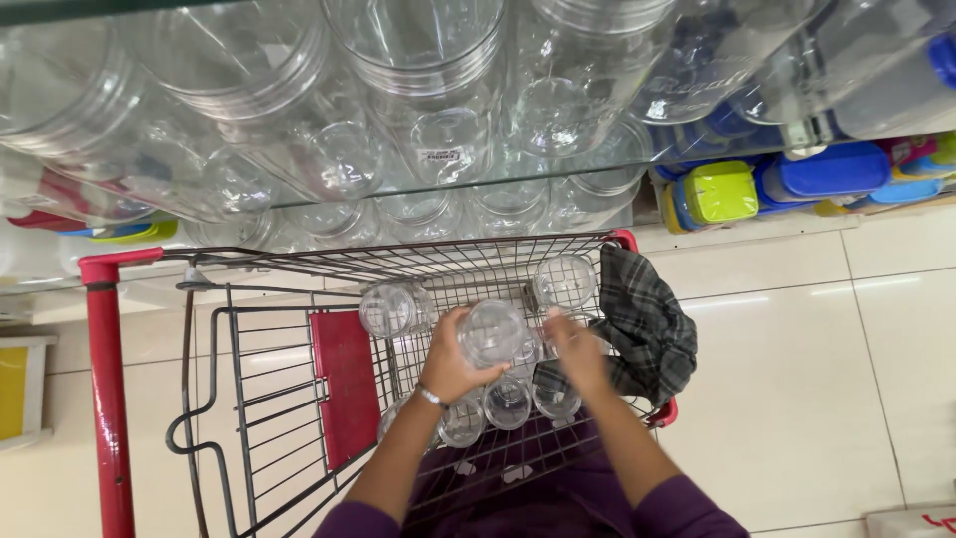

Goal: Picking up various glass jars from store shelves and placing them into a shopping cart, occasionally using a cloth to wipe or wrap them.

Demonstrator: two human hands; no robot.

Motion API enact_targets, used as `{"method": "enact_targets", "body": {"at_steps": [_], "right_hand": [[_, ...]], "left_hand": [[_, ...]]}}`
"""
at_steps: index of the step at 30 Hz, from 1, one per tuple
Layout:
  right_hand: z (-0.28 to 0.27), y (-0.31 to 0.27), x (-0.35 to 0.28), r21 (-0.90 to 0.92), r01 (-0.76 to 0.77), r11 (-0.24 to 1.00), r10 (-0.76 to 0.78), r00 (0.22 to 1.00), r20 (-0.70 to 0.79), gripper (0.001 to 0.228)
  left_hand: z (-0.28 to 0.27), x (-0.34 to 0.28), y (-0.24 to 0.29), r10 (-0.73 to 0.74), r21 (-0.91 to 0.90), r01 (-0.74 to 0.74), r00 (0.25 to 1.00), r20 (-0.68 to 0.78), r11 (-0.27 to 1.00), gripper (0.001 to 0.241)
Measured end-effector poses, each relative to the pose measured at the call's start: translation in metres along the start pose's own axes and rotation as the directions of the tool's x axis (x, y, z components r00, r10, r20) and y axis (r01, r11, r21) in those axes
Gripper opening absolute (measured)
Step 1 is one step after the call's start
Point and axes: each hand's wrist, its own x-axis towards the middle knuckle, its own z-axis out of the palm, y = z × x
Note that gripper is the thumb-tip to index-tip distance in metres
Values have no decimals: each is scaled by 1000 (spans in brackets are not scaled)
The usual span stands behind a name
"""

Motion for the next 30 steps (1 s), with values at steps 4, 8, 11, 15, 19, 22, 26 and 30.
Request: {"method": "enact_targets", "body": {"at_steps": [4,8,11,15,19,22,26,30], "right_hand": [[-106,-22,17,-463,153,873,-356,849,-390,25],[-162,38,62,-833,-18,553,-587,702,-404,59],[-169,25,62,-647,-130,751,-225,871,-437,67],[-155,-40,13,-240,-198,950,123,948,-292,45],[-136,-81,-69,325,-37,945,16,998,66,25],[-114,-128,-143,313,5,950,-42,993,110,19],[-83,-209,-206,-5,567,824,-550,802,232,27],[-72,-240,-198,-121,844,523,-796,534,284,31]], "left_hand": [[-17,-35,22,-2,-136,-8,997,-77,991,118],[-26,-64,30,101,-263,-145,979,-176,954,115],[-36,-77,38,158,-268,-211,966,-206,940,114],[-61,-92,60,262,-211,-310,938,-227,927,113],[-77,-111,77,319,-205,-364,921,-222,908,116],[-89,-126,102,386,-125,-404,911,-145,906,114],[-86,-144,121,518,-40,-532,838,-171,846,111],[-92,-154,125,630,142,-616,736,-247,775,111]]}}
